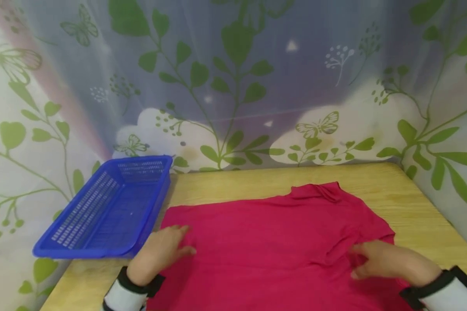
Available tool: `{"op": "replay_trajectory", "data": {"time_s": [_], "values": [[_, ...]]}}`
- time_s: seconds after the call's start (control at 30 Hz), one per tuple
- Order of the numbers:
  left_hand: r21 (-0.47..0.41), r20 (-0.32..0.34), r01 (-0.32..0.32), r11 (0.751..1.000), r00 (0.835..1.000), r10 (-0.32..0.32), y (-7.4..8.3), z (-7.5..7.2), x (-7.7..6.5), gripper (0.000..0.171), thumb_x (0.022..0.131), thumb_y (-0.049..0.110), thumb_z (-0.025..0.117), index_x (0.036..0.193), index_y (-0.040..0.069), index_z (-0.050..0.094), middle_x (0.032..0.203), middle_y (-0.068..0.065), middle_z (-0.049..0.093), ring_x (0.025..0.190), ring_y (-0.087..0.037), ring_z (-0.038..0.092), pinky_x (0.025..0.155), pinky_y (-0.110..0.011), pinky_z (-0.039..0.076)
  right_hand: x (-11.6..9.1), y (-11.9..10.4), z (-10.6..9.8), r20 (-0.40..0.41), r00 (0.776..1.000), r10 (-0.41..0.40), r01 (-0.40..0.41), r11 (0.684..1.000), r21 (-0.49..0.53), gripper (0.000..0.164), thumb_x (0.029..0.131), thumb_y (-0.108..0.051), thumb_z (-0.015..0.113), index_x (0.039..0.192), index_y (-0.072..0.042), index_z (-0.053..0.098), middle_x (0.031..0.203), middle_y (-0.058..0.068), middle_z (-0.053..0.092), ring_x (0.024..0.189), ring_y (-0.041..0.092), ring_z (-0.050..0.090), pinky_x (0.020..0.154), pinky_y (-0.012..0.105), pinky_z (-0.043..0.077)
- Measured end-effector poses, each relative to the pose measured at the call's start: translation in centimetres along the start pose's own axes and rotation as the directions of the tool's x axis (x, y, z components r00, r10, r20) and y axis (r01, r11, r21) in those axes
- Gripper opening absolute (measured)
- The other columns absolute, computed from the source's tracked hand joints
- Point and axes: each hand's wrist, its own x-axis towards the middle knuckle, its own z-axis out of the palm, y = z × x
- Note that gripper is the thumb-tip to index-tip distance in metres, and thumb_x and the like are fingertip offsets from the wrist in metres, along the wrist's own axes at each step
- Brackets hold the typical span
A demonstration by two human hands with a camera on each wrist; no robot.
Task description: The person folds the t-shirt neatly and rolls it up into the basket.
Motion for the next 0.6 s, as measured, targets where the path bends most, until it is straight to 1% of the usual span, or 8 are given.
{"op": "replay_trajectory", "data": {"time_s": [0.1,0.17,0.23,0.3,0.4,0.5,0.53,0.6], "values": [[-0.001,-0.131,0.001,1.0,0.991,-0.001,-0.1,-2.2,3.1,0.038,0.081,0.032,0.07,0.111,0.009,0.064,0.1,-0.012,0.068,0.09,-0.028,0.066,0.066,-0.044,0.053,2.4,-0.8,-2.8,-0.152,0.986,-0.071,0.058,0.995,-0.084,0.044,0.081,-0.029,0.069,0.108,0.004,0.062,0.102,0.013,0.065,0.093,0.026,0.061,0.072,0.034,0.048],[-0.02,-0.195,0.021,1.0,0.98,-0.024,-0.4,-3.1,5.3,0.03,0.085,0.026,0.067,0.11,0.01,0.065,0.099,-0.011,0.067,0.089,-0.027,0.066,0.066,-0.043,0.053,4.4,-1.4,-4.1,-0.25,0.964,-0.087,0.065,0.994,-0.092,0.04,0.082,-0.026,0.068,0.105,0.006,0.062,0.1,0.016,0.065,0.092,0.029,0.061,0.074,0.038,0.049],[-0.054,-0.229,0.045,0.998,0.972,-0.056,-0.8,-3.4,7.4,0.022,0.086,0.02,0.065,0.106,0.009,0.066,0.096,-0.01,0.068,0.085,-0.027,0.067,0.066,-0.041,0.053,6.8,-1.8,-4.9,-0.331,0.938,-0.1,0.07,0.992,-0.102,0.039,0.084,-0.022,0.066,0.106,0.008,0.061,0.102,0.021,0.064,0.095,0.035,0.06,0.078,0.044,0.048],[-0.083,-0.236,0.048,0.995,0.97,-0.066,-1.4,-2.8,9.5,0.017,0.088,0.014,0.063,0.103,0.008,0.067,0.094,-0.011,0.07,0.082,-0.026,0.067,0.066,-0.04,0.053,9.1,-1.6,-5.3,-0.4,0.909,-0.117,0.074,0.99,-0.122,0.036,0.085,-0.019,0.064,0.108,0.009,0.06,0.102,0.023,0.061,0.096,0.037,0.059,0.08,0.048,0.047],[-0.143,-0.167,0.041,0.989,0.984,-0.065,-2.5,-0.9,12.2,0.017,0.087,0.008,0.059,0.101,0.005,0.069,0.095,-0.011,0.071,0.085,-0.026,0.067,0.072,-0.039,0.053,12.0,-0.9,-5.4,-0.478,0.872,-0.107,0.04,0.988,-0.148,0.039,0.085,-0.014,0.062,0.113,0.011,0.056,0.106,0.027,0.057,0.099,0.042,0.056,0.084,0.051,0.045],[-0.207,0.003,0.09,0.974,0.996,-0.091,-3.6,1.2,13.7,0.022,0.083,0.003,0.057,0.102,0.004,0.069,0.103,-0.011,0.07,0.091,-0.024,0.064,0.078,-0.037,0.05,13.9,-0.2,-5.0,-0.509,0.859,-0.06,-0.008,0.991,-0.131,0.045,0.084,-0.01,0.06,0.122,0.012,0.05,0.117,0.033,0.051,0.108,0.047,0.051,0.089,0.056,0.042],[-0.217,0.068,0.122,0.969,0.992,-0.109,-4.0,1.9,14.0,0.025,0.082,0.002,0.057,0.103,0.005,0.069,0.106,-0.011,0.069,0.093,-0.023,0.063,0.079,-0.037,0.05,14.3,0.0,-4.8,-0.509,0.86,-0.043,-0.023,0.992,-0.123,0.047,0.084,-0.009,0.06,0.125,0.011,0.048,0.121,0.034,0.049,0.111,0.049,0.049,0.091,0.058,0.041],[-0.224,0.197,0.184,0.957,0.97,-0.14,-4.5,3.0,14.1,0.027,0.078,0.003,0.058,0.103,0.006,0.068,0.106,-0.01,0.068,0.091,-0.022,0.06,0.076,-0.036,0.049,14.8,0.3,-4.3,-0.5,0.866,-0.006,-0.056,0.993,-0.108,0.052,0.084,-0.009,0.059,0.13,0.011,0.043,0.127,0.036,0.045,0.115,0.05,0.046,0.092,0.059,0.04]]}}
